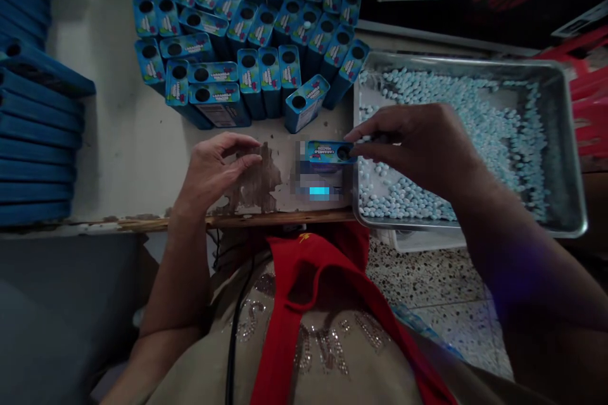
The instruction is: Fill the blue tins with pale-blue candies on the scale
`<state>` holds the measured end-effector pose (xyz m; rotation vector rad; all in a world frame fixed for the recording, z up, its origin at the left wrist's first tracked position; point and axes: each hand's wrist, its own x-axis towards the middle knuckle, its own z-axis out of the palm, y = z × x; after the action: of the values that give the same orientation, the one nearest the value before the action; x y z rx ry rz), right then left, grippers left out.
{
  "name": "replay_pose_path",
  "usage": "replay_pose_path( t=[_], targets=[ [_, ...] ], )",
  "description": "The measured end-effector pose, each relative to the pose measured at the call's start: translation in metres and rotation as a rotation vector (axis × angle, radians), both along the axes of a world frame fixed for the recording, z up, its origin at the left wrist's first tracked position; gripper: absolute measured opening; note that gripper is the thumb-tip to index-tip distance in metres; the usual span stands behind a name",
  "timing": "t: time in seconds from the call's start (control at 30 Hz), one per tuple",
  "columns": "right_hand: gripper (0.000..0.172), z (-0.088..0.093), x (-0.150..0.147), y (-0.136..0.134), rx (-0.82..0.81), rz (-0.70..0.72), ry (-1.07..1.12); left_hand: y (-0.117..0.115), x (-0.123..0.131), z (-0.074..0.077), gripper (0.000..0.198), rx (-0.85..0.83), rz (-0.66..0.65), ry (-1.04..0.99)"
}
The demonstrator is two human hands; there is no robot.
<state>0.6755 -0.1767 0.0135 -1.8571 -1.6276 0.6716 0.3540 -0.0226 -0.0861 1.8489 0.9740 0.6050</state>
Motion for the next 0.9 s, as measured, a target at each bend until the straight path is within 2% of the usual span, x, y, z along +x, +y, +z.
replay_pose_path(
  t=[0.2, 0.37, 0.43, 0.53, 0.6, 0.67, 0.77, 0.83, 0.9],
  targets=[
    [0.012, -0.002, -0.005, 0.000, 0.010, -0.047, -0.035, 0.002, 0.000, -0.004, 0.025, 0.004, 0.003, 0.003],
    [0.009, -0.002, -0.007, 0.002, -0.002, -0.136, 0.151, 0.001, 0.004, -0.002, 0.027, -0.002, -0.002, 0.003],
    [0.011, -0.004, 0.000, -0.001, 0.015, -0.240, 0.244, 0.000, 0.004, 0.000, 0.028, -0.003, -0.006, 0.002],
    [0.011, -0.017, 0.025, -0.017, 0.020, -0.494, 0.400, -0.001, 0.001, 0.002, 0.026, 0.001, -0.006, 0.002],
    [0.012, -0.034, 0.045, -0.036, -0.057, -0.651, 0.529, -0.001, 0.000, 0.001, 0.024, 0.006, -0.006, 0.012],
    [0.015, -0.053, 0.061, -0.057, -0.196, -0.728, 0.637, 0.000, 0.001, -0.001, 0.022, 0.008, -0.013, 0.024],
    [0.019, -0.073, 0.069, -0.079, -0.306, -0.697, 0.746, 0.000, 0.010, 0.001, 0.025, -0.009, -0.051, 0.051],
    [0.019, -0.076, 0.065, -0.082, -0.317, -0.611, 0.783, -0.002, 0.017, 0.004, 0.031, -0.023, -0.076, 0.069],
    [0.018, -0.072, 0.056, -0.076, -0.313, -0.530, 0.803, -0.004, 0.022, 0.008, 0.041, -0.029, -0.085, 0.077]
  ],
)
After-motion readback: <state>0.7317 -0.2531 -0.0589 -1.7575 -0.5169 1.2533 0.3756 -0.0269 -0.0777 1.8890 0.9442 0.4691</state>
